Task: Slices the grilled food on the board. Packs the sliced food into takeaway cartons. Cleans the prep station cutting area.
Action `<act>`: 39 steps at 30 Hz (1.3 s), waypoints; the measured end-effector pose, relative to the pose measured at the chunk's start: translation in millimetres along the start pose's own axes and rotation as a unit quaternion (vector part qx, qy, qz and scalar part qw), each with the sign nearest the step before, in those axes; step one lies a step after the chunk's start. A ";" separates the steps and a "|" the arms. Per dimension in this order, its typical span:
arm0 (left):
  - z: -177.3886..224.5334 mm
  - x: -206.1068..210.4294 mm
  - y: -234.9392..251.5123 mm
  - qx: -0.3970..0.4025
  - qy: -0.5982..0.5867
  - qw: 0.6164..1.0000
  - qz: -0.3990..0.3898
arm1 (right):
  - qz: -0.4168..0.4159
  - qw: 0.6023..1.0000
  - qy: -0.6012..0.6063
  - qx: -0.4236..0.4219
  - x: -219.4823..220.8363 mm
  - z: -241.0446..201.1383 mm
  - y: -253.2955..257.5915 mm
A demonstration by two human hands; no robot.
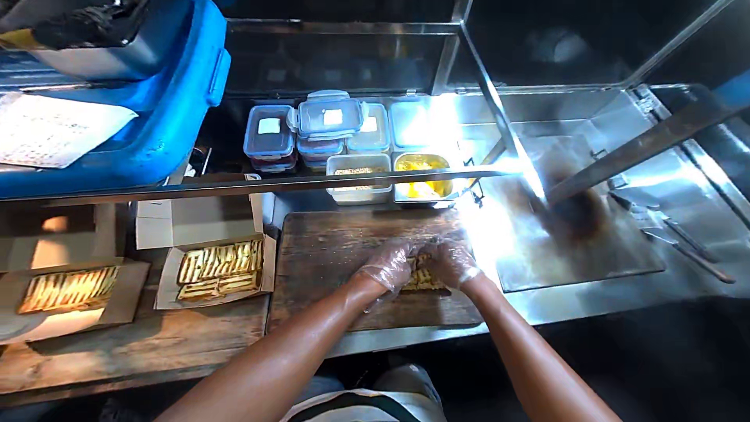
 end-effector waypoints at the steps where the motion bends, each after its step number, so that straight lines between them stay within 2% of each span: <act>1: 0.4 -3.4 -1.6 0.016 -0.021 1.000 0.001 | 0.014 0.999 0.026 -0.018 -2.6 5.0 -0.6; 6: 4.9 -38.4 -4.2 0.074 -0.092 0.993 0.011 | 0.049 0.988 0.114 -0.087 -37.0 -5.2 -3.4; 9: -1.0 -78.2 -22.6 0.100 -0.113 0.987 0.048 | 0.099 0.980 0.135 -0.107 -61.6 -34.8 -7.5; 12: -30.6 -113.1 -63.0 0.118 -0.124 0.982 0.082 | 0.118 0.982 0.097 -0.108 -65.9 -86.9 -9.8; 15: -93.7 -131.8 -128.4 0.072 -0.102 0.989 0.084 | 0.086 0.980 0.121 -0.136 -19.3 -168.2 -0.8; 18: -190.7 -136.5 -187.0 -0.010 -0.097 0.993 0.062 | -0.009 0.991 0.094 -0.093 48.1 -266.5 26.8; 20: -252.2 -157.0 -215.2 -0.044 -0.116 0.988 0.096 | -0.042 0.994 0.067 -0.081 76.2 -325.3 54.7; 22: -300.6 -189.9 -230.4 -0.074 -0.135 0.975 0.158 | -0.012 0.995 0.029 -0.096 80.9 -378.5 82.9; 24: -334.7 -221.2 -223.3 -0.103 -0.111 0.968 0.198 | 0.024 0.996 -0.038 -0.082 74.0 -418.3 114.9; 25: -345.5 -232.1 -213.8 -0.118 -0.089 0.968 0.202 | 0.009 0.996 -0.070 -0.057 73.4 -429.7 135.7; 28: -359.5 -234.2 -186.7 -0.158 0.009 0.976 0.147 | -0.001 0.995 -0.098 -0.003 85.7 -429.2 194.5; 29: -362.8 -230.8 -180.7 -0.161 0.020 0.974 0.158 | 0.005 0.995 -0.095 0.008 88.9 -425.3 199.9; 30: -364.0 -228.5 -177.6 -0.163 0.023 0.971 0.171 | 0.020 0.995 -0.100 0.017 90.1 -421.9 198.3; 32: -363.5 -227.1 -184.1 -0.170 0.014 0.968 0.182 | 0.107 0.990 -0.087 0.029 86.8 -415.0 179.4; 34: -368.7 -226.4 -193.4 -0.175 -0.022 0.963 0.203 | 0.181 0.982 -0.028 0.054 88.9 -403.1 161.1; 36: -373.5 -214.5 -195.1 -0.164 -0.063 0.962 0.212 | 0.167 0.982 0.035 0.082 103.2 -391.0 154.0; 39: -377.2 -198.9 -178.7 -0.176 -0.089 0.956 0.218 | 0.158 0.984 0.035 0.078 115.0 -389.9 163.2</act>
Point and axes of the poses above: each hand's wrist, its own y-axis towards the middle knuckle, its own x-axis out of the palm, z = x × y, the point moved 7 cm from there along y, towards the middle knuckle
